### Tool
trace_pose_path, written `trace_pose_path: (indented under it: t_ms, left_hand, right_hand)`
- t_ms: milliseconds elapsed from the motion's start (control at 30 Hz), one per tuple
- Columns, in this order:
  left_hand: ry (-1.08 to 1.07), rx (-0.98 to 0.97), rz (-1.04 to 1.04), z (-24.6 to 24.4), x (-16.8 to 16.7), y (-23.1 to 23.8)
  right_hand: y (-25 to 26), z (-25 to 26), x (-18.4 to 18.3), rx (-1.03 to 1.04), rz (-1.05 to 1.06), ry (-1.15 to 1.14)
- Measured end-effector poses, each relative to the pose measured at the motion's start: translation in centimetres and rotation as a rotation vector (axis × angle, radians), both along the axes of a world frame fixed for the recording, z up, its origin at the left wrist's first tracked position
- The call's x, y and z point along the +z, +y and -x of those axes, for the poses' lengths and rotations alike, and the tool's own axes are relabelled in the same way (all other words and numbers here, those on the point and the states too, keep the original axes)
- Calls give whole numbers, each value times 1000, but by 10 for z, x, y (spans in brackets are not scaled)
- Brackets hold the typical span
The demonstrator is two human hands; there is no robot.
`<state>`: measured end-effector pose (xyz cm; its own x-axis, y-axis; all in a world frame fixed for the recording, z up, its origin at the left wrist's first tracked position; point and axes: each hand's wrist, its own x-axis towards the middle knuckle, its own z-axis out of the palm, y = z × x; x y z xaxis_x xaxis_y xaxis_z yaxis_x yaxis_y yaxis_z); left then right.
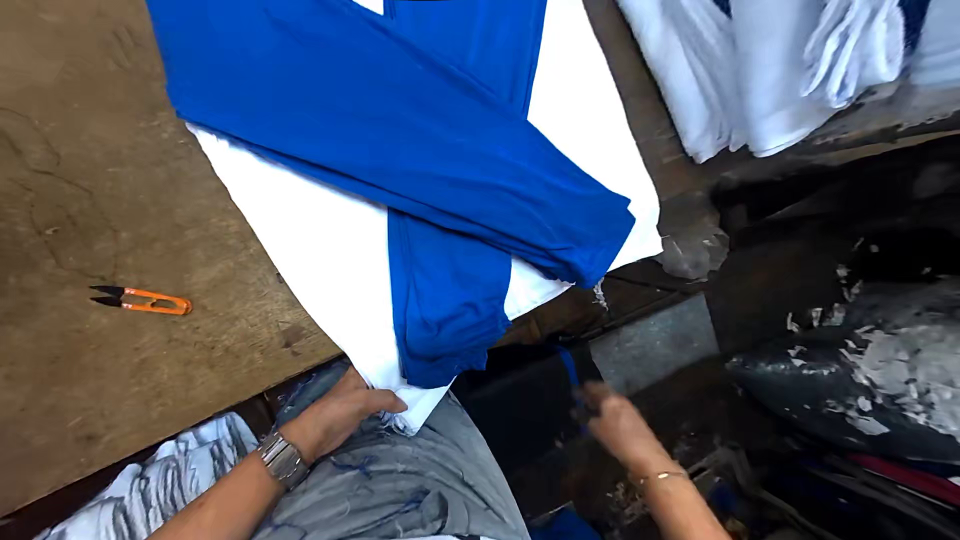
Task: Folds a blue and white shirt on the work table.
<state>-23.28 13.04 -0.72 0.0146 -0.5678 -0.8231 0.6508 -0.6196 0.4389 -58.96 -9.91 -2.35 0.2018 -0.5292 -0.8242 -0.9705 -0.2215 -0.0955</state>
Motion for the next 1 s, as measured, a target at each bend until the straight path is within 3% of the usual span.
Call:
trace_pose_path:
  t_ms: [100, 200, 267, 467, 667, 1000]
  left_hand:
    - [100, 87, -13, 3, -1, -2]
    - [83, 170, -117, 9, 3, -10]
    - [63, 218, -169, 12, 5, -19]
    - [58, 348, -241, 24, 4, -47]
    - [76, 384, -261, 24, 8, -43]
    - [161, 461, -182, 22, 26, -32]
  right_hand:
    - [-47, -34, 18, -298, 346, -469]
    - [-98, -68, 30, -564, 464, -786]
    - [-133, -87, 23, -590, 484, -880]
    - [-187, -136, -1, -414, 488, -656]
    - [-218, -143, 20, -277, 387, -589]
    - [-208, -172, 24, -310, 339, -377]
